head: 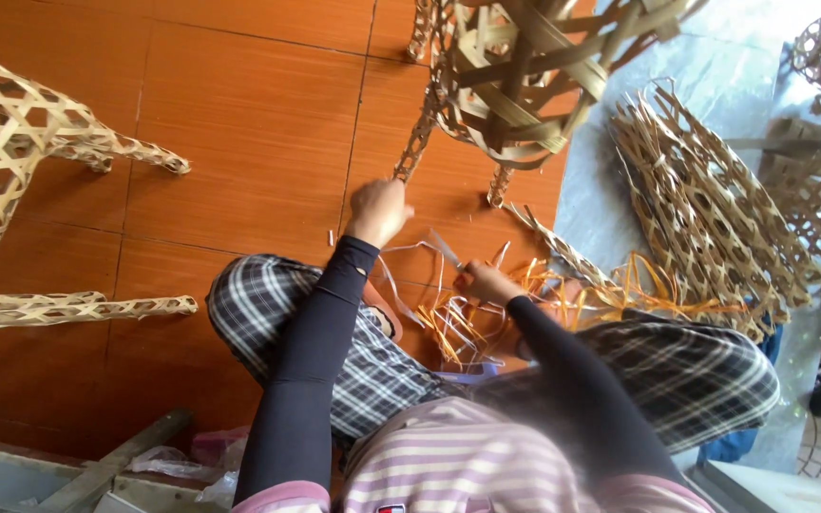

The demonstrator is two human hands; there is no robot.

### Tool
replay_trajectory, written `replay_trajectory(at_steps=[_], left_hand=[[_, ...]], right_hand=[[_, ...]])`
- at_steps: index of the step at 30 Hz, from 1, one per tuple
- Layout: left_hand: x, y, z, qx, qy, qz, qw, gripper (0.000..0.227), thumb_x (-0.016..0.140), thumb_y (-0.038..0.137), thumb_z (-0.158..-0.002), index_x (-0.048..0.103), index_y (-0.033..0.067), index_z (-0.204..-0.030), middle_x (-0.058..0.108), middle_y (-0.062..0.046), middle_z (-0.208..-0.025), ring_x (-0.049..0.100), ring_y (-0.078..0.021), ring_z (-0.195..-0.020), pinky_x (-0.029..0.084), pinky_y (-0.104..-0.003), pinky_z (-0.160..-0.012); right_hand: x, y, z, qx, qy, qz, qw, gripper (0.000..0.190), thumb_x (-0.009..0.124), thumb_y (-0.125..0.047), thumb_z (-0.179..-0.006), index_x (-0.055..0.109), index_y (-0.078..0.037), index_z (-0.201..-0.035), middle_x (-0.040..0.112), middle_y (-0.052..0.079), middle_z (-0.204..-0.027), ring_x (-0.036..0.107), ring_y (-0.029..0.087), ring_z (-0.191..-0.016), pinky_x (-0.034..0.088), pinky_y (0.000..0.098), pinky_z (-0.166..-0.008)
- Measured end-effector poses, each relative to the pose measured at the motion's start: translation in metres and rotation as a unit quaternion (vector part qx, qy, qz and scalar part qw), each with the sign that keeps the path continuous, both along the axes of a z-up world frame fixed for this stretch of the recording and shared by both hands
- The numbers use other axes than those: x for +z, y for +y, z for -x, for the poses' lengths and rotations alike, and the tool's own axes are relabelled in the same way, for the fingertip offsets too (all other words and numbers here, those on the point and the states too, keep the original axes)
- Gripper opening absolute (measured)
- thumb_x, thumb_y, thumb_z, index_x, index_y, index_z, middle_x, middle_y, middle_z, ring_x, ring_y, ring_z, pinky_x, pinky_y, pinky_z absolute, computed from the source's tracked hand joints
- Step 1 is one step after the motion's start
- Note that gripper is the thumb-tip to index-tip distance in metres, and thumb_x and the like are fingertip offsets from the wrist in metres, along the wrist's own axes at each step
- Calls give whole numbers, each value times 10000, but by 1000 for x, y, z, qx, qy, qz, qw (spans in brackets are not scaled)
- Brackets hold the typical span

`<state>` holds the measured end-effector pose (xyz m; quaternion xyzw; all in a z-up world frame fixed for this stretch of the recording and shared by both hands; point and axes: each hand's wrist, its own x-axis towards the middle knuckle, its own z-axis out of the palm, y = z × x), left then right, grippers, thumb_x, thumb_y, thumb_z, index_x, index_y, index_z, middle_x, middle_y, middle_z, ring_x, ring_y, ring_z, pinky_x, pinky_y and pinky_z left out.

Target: Assembling and securing segments of a woven bamboo giraffe sculpture using ties and tools.

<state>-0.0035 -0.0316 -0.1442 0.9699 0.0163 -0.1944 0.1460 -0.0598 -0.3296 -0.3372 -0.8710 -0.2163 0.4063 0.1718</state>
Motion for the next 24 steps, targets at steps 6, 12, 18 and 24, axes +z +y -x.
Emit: replay_trajectory(at_steps=[6, 12, 18, 24], left_hand=[[-7, 3, -23, 38, -148, 47, 987, 347, 820, 306, -831, 700, 7, -959, 721, -142, -791, 706, -284, -681, 562, -423, -598], [21, -13, -31, 62, 44, 22, 997, 387, 651, 411, -1034, 719, 32, -1002, 759, -145, -891, 732, -267, -808, 595, -421, -755], [26, -65, -18, 95, 4, 634, 767, 528, 608, 401, -1035, 434, 120, -1447, 538, -94, -1433, 528, -142, -1318, 426, -377, -1110], [-31, -54, -25, 205, -149, 800, 543, 373, 508, 264, -1152, 627, -68, -1274, 706, -180, -1268, 641, -266, -1224, 484, -412, -1133]], right_hand=[[-38, 9, 4, 121, 9, 57, 991, 221, 557, -256, -943, 659, -110, -1073, 707, 142, -916, 718, 303, -832, 587, 478, -688], [129, 6, -112, -253, -471, -238, 811, 517, 782, -204, -848, 508, 3, -1235, 691, 233, -995, 692, 399, -883, 573, 464, -725], [169, 65, -107, -331, -240, -319, 855, 351, 654, -150, -1066, 535, -35, -1375, 675, 214, -1205, 663, 399, -1106, 557, 472, -898], [143, 118, -75, -240, -323, -261, 878, 330, 673, -155, -1004, 551, -53, -1294, 700, 185, -1168, 675, 375, -1075, 539, 482, -910]])
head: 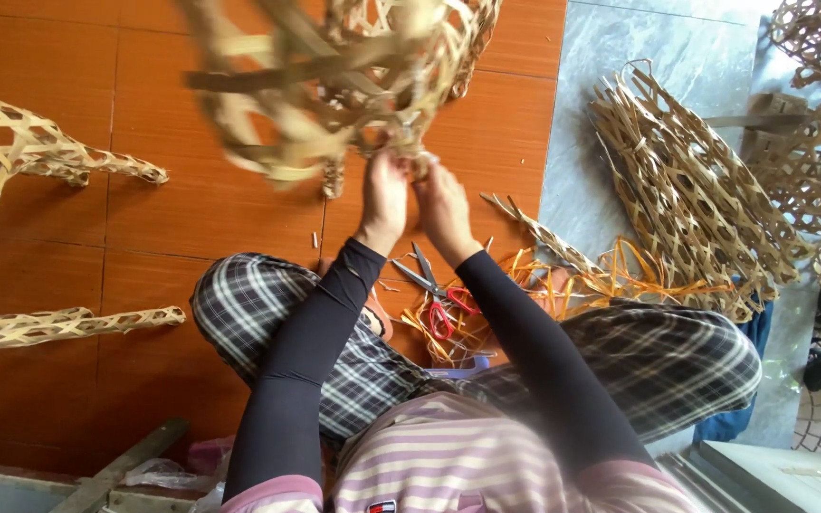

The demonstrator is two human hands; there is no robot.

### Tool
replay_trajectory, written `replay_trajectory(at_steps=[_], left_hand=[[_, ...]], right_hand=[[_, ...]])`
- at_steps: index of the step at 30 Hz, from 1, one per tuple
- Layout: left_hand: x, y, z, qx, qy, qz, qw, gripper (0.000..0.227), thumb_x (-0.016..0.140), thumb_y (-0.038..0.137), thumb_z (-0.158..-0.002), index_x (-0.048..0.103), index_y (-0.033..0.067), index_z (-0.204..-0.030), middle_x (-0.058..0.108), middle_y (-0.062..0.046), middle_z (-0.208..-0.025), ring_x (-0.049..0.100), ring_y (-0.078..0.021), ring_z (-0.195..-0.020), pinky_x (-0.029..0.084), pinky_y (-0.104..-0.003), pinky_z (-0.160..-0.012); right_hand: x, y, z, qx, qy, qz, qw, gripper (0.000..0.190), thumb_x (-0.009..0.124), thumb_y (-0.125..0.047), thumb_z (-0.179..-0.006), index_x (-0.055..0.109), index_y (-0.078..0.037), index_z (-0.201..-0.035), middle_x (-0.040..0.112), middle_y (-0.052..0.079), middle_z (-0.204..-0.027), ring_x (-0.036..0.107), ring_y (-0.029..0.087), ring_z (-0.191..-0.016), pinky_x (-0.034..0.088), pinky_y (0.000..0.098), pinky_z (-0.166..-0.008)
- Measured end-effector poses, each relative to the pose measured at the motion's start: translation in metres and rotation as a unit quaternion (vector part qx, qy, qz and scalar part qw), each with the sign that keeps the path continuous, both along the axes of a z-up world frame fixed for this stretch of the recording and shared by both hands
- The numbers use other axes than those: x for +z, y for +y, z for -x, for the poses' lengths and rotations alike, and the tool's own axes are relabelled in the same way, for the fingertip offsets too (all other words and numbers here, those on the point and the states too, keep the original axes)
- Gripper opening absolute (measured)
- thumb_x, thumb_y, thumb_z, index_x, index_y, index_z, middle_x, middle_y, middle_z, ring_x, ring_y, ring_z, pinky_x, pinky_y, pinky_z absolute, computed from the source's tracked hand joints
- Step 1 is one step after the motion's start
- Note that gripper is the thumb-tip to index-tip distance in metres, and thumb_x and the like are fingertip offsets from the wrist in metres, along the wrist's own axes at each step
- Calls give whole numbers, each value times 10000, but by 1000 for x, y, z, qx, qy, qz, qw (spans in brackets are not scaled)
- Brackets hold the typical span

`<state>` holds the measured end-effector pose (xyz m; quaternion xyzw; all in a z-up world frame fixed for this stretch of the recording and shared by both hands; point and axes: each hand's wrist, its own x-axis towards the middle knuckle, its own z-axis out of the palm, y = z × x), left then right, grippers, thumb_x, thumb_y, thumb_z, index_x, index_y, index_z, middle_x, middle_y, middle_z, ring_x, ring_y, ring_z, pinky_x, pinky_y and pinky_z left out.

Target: Assembling and securing segments of a woven bamboo giraffe sculpture using ties and tools.

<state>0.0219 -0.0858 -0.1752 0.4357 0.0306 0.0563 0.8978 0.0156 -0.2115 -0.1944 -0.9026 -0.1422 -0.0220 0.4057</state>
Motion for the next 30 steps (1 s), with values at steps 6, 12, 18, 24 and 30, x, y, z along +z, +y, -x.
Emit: replay_trajectory(at_steps=[6, 12, 18, 24, 30], left_hand=[[33, 47, 2, 85, 79, 28, 993, 267, 507, 130, -974, 649, -44, -1120, 742, -164, -1087, 733, -268, -955, 604, -427, -640], [103, 43, 37, 60, 154, -43, 985, 260, 489, 202, -1096, 579, 12, -1249, 713, -176, -1043, 710, -301, -812, 564, -418, -545], [85, 51, 48, 45, 143, 58, 987, 311, 460, 150, -1076, 566, 18, -1337, 695, -163, -1180, 735, -265, -923, 654, -472, -736], [82, 60, 51, 11, 159, 25, 987, 307, 446, 106, -1053, 634, -76, -1213, 741, -205, -1031, 723, -288, -775, 617, -403, -677], [88, 69, 42, 1, 162, 61, 985, 356, 412, 178, -1025, 641, -50, -1175, 748, -198, -966, 715, -276, -738, 616, -388, -678]], right_hand=[[-85, -69, -39, 10, -53, 52, 997, 239, 665, -81, -1026, 658, -163, -1250, 736, 113, -1156, 708, 287, -1062, 575, 379, -926], [-40, -157, -94, -106, -31, -151, 982, 924, 895, 15, -718, 342, 81, -1455, 513, 247, -1317, 573, 347, -1154, 536, 465, -885], [-68, -181, -92, -155, 17, -89, 984, 324, 836, -91, -891, 689, -60, -1178, 765, 107, -1041, 734, 251, -908, 583, 418, -782], [-47, -214, -93, -132, -43, 43, 989, 146, 733, -110, -1005, 715, -63, -1142, 744, 186, -1126, 725, 329, -994, 578, 419, -815], [-40, -174, -86, -163, 142, -46, 975, 530, 762, -226, -904, 567, -58, -1367, 748, 171, -1144, 727, 305, -1044, 563, 413, -929]])
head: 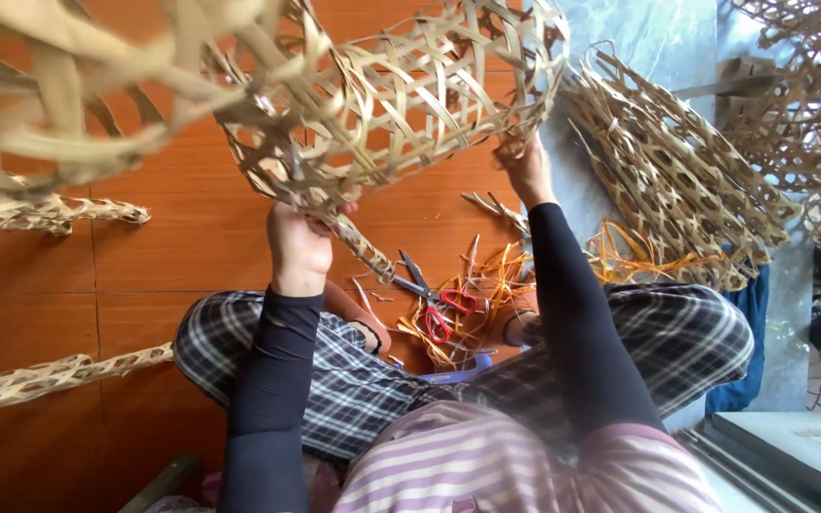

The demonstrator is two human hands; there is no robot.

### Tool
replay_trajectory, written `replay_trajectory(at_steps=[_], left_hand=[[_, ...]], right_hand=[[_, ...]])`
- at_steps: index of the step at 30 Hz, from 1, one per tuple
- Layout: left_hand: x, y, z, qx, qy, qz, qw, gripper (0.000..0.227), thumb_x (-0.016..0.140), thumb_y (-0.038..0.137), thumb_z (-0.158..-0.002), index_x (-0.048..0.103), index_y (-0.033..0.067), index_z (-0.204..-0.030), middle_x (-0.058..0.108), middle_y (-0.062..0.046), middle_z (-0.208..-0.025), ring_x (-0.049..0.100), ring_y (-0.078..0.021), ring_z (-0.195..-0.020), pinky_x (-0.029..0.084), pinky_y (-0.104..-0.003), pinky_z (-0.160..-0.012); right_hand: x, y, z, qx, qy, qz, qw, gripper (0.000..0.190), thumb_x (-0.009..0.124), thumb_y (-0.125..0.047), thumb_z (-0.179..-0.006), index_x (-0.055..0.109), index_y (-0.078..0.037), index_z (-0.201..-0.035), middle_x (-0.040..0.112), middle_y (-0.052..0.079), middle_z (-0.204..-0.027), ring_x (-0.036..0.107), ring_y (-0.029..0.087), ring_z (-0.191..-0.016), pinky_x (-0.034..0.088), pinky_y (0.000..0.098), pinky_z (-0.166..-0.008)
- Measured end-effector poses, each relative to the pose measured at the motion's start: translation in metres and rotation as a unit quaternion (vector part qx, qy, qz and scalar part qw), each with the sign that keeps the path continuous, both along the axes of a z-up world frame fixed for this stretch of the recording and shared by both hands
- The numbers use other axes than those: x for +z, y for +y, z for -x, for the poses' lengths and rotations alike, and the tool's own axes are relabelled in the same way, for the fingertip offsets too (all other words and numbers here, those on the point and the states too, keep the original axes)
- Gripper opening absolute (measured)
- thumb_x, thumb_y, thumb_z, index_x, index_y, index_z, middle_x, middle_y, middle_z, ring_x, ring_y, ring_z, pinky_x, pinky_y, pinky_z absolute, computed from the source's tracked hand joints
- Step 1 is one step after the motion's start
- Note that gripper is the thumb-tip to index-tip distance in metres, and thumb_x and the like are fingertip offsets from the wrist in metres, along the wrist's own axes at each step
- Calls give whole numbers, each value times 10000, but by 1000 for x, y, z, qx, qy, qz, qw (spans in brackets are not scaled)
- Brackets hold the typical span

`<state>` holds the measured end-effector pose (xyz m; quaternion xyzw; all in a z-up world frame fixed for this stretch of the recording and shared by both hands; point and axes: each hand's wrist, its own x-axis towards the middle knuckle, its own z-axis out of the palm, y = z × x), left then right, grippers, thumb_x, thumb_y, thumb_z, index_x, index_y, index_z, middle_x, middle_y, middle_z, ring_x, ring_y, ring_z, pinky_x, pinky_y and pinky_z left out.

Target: Assembling and securing segments of a woven bamboo giraffe sculpture using ties and tools.

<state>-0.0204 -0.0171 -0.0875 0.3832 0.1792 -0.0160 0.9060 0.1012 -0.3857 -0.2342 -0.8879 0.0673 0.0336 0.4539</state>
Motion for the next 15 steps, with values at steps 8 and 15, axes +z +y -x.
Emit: replay_trajectory(at_steps=[8, 15], left_hand=[[8, -39, -30, 0, -29, 19, 999, 243, 513, 178, -992, 649, 30, -1129, 711, -133, -1008, 702, -219, -923, 615, -415, -595], [-137, -58, -47, -126, -125, -483, 858, 320, 458, 316, -1087, 606, 52, -1191, 623, -89, -1095, 594, -156, -904, 581, -330, -812]], right_hand=[[-208, -59, 74, 172, 59, 198, 963, 810, 799, -278, -842, 416, -11, -1503, 504, 278, -1443, 476, 433, -1350, 417, 496, -1126], [-165, -12, 89, 293, 18, 157, 943, 690, 769, -331, -937, 469, -154, -1533, 512, 206, -1538, 470, 395, -1411, 400, 470, -1163]])
